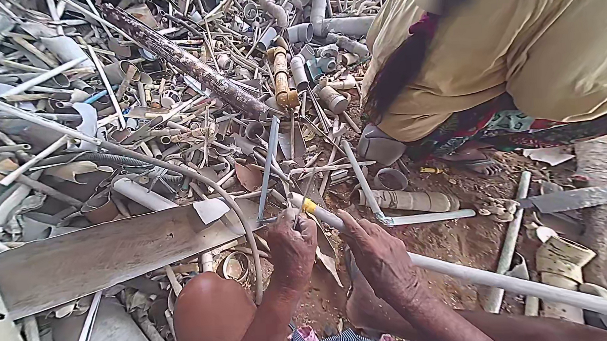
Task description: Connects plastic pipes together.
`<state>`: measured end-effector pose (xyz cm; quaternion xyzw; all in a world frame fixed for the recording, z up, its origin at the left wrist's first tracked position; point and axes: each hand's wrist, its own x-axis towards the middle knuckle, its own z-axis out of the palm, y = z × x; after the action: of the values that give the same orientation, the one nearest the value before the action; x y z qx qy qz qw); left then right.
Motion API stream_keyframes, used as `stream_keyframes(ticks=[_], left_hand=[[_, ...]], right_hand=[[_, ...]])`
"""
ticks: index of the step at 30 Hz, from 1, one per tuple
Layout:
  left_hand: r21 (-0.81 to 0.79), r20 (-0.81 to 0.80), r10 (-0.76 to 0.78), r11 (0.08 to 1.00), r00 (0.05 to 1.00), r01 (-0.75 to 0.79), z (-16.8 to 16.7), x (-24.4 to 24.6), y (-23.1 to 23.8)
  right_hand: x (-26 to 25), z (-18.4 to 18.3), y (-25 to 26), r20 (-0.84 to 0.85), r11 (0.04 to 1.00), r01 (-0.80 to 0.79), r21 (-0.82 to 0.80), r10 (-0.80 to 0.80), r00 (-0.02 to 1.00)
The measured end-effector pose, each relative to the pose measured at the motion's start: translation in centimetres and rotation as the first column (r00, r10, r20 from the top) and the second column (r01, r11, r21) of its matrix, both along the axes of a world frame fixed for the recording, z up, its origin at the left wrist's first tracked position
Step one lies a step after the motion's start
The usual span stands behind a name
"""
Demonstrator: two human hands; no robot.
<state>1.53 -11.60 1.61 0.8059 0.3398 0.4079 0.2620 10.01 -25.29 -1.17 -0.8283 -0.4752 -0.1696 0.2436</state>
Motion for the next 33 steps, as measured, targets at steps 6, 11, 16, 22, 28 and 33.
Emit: stream_keyframes(ticks=[6, 11, 16, 22, 28, 33], left_hand=[[-0.007, -0.056, -0.058, 0.998, 0.997, 0.058, -0.7, 1.0, 0.3], [-0.368, -0.11, -0.154, 0.924, 0.982, 0.104, 0.3, 0.4, 2.3], [-0.513, 0.179, -0.138, 0.832, 0.974, 0.212, 0.2, -1.8, 5.6], [-0.268, 0.211, -0.419, 0.844, 0.883, 0.465, -1.8, -1.6, 6.5], [0.007, -0.197, -0.569, 0.813, 0.798, 0.582, -0.3, 0.1, 6.5], [-0.196, -0.297, -0.624, 0.781, 0.723, 0.594, 0.3, 1.5, 6.6]], right_hand=[[0.2, -0.4, 0.3, 0.013, 0.995, 0.027, -0.092, -0.026, 1.0], [0.3, 0.2, 0.3, -0.306, 0.968, -0.005, -0.249, -0.074, 0.949], [3.0, 1.1, -1.3, -0.762, 0.918, -0.262, -0.297, -0.062, 0.645], [3.7, 1.9, -1.7, -0.843, 0.954, -0.258, -0.151, 0.012, 0.538], [3.1, 2.0, -1.7, -0.776, 0.925, -0.274, -0.263, -0.035, 0.629], [3.0, 2.3, -1.8, -0.75, 0.916, -0.275, -0.292, -0.04, 0.661]])
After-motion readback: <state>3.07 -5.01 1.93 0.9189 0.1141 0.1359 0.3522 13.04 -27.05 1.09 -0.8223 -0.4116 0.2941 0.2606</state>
